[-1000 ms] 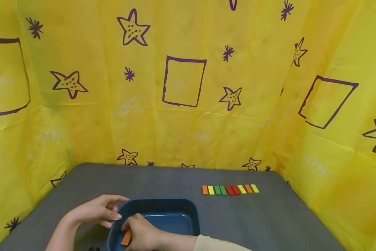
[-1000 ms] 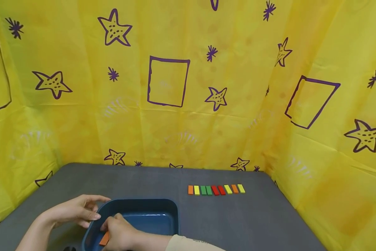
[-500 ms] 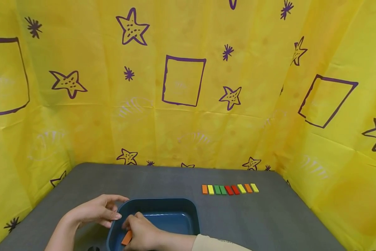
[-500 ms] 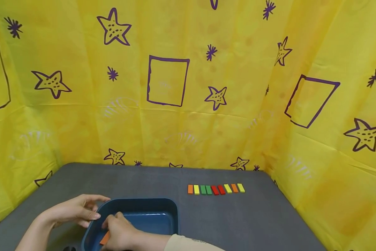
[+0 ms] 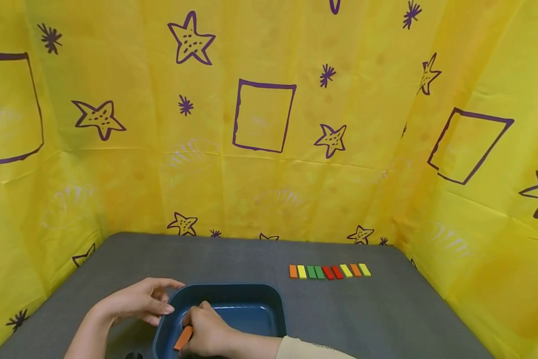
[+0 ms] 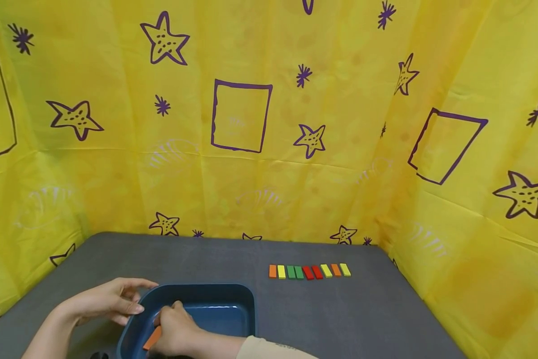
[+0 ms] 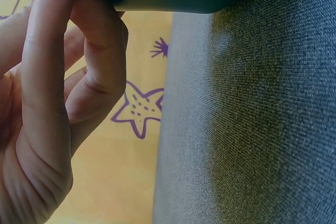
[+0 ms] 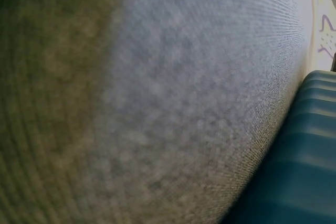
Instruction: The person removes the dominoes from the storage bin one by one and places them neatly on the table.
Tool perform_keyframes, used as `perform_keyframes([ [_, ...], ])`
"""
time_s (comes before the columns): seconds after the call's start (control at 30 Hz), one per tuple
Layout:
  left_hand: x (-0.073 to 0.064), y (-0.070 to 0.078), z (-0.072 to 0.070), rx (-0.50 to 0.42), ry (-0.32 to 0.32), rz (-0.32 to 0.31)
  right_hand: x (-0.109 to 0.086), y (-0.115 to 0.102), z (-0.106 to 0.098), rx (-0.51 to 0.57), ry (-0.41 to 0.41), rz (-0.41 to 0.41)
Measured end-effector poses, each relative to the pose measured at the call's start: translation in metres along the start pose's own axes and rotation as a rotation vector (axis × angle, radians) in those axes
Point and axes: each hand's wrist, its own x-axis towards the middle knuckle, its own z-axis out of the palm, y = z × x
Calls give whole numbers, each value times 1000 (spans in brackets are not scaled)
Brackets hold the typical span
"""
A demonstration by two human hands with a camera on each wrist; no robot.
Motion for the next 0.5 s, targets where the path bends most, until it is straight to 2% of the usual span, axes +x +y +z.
perform_keyframes([
  [0.13, 0, 0, 0, -3, -5, 9, 1, 1, -1, -62, 15, -42],
  [0.23, 1, 0, 1, -6, -4, 10, 0, 1, -4, -38, 13, -48],
  [0.37, 1, 0, 0, 1, -2, 1, -1, 1, -8, 80, 10, -19],
  [0.5, 1, 2, -1, 6, 0, -11, -2, 0, -13, 271, 24, 47],
])
